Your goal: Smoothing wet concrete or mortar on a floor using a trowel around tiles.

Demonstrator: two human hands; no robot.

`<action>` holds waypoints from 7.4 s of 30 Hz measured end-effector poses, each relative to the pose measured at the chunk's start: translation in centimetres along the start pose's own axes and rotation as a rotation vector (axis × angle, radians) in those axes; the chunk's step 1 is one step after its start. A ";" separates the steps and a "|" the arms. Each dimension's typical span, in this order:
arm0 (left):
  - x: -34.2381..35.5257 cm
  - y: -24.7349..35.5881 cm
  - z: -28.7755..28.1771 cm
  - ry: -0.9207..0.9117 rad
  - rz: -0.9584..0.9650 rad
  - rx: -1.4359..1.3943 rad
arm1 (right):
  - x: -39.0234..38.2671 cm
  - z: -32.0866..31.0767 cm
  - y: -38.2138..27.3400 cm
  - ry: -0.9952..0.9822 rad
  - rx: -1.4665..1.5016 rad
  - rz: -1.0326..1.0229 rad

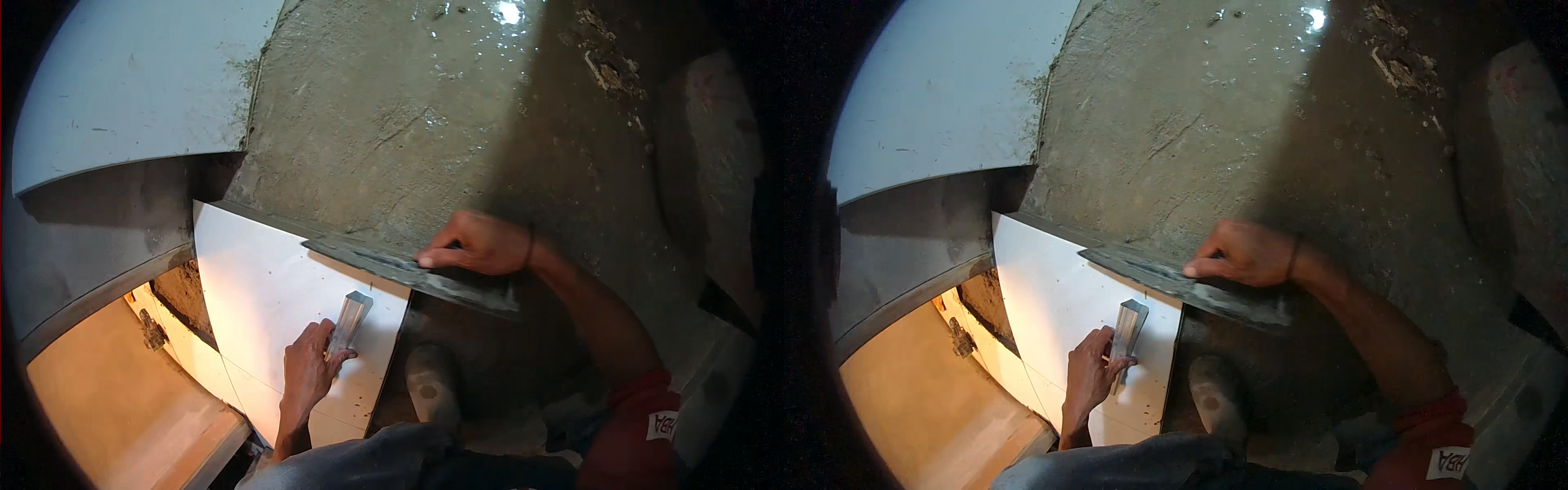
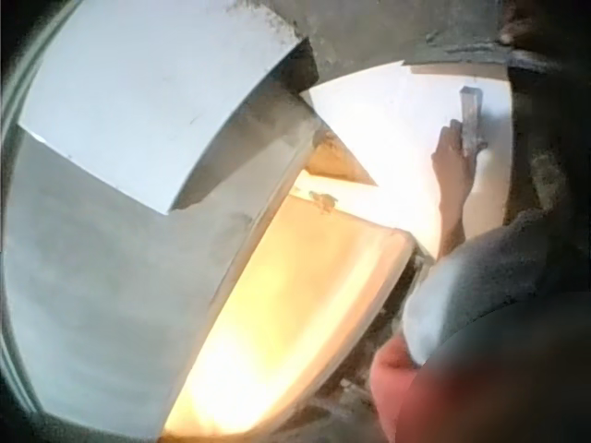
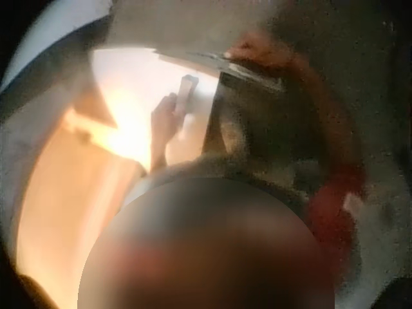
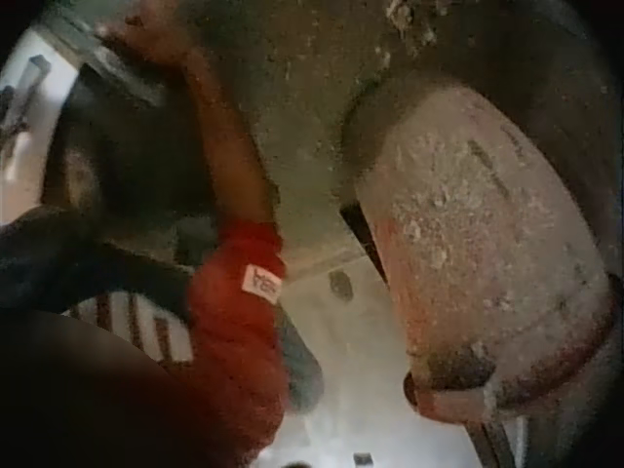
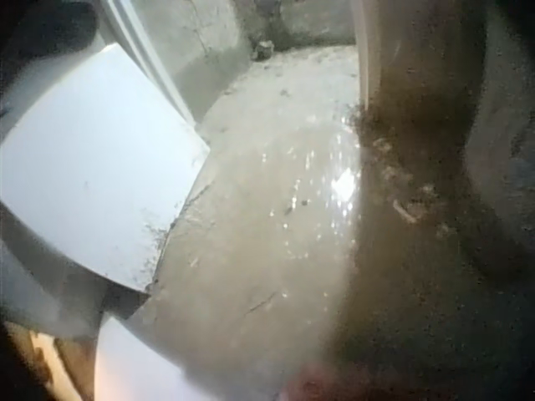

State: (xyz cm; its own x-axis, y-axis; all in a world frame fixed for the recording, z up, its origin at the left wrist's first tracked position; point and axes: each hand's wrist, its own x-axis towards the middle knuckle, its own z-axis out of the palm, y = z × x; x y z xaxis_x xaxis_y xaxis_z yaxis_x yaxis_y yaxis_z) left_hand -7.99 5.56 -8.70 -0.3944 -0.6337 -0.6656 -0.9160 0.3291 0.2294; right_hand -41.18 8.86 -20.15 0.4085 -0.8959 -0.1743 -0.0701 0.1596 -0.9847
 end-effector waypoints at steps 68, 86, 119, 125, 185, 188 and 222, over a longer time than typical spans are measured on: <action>0.4 -0.1 -0.7 -0.047 -0.010 -0.022 | 3.7 -1.6 -2.6 -0.103 0.151 -0.128; 0.4 -0.3 -0.6 -0.049 -0.054 -0.038 | -5.7 -3.5 -1.4 -0.048 0.138 0.271; 0.3 -1.5 -1.1 -0.046 -0.017 -0.174 | 6.2 -0.7 -2.3 -0.119 -0.097 0.047; 0.1 -1.1 -1.0 0.013 -0.008 -0.125 | 6.7 -1.8 -3.1 -0.052 0.092 0.212; 5.5 -8.2 -5.6 0.539 -0.583 -0.362 | 13.5 0.0 -4.7 -0.099 0.004 0.166; 5.6 -8.3 -5.9 0.556 -0.515 -0.391 | 14.7 0.5 -4.7 -0.084 0.013 0.114; 6.1 -7.7 -7.5 0.419 -0.645 -0.425 | 24.2 2.8 -4.6 -0.039 -0.039 0.012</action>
State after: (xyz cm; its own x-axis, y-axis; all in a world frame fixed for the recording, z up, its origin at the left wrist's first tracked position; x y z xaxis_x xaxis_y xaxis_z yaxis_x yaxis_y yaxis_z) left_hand -3.92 -6.06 -9.23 0.2917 -0.8386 -0.4601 -0.8865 -0.4176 0.1992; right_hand -28.40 -12.38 -19.87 0.4429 -0.8770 -0.1862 -0.1098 0.1531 -0.9821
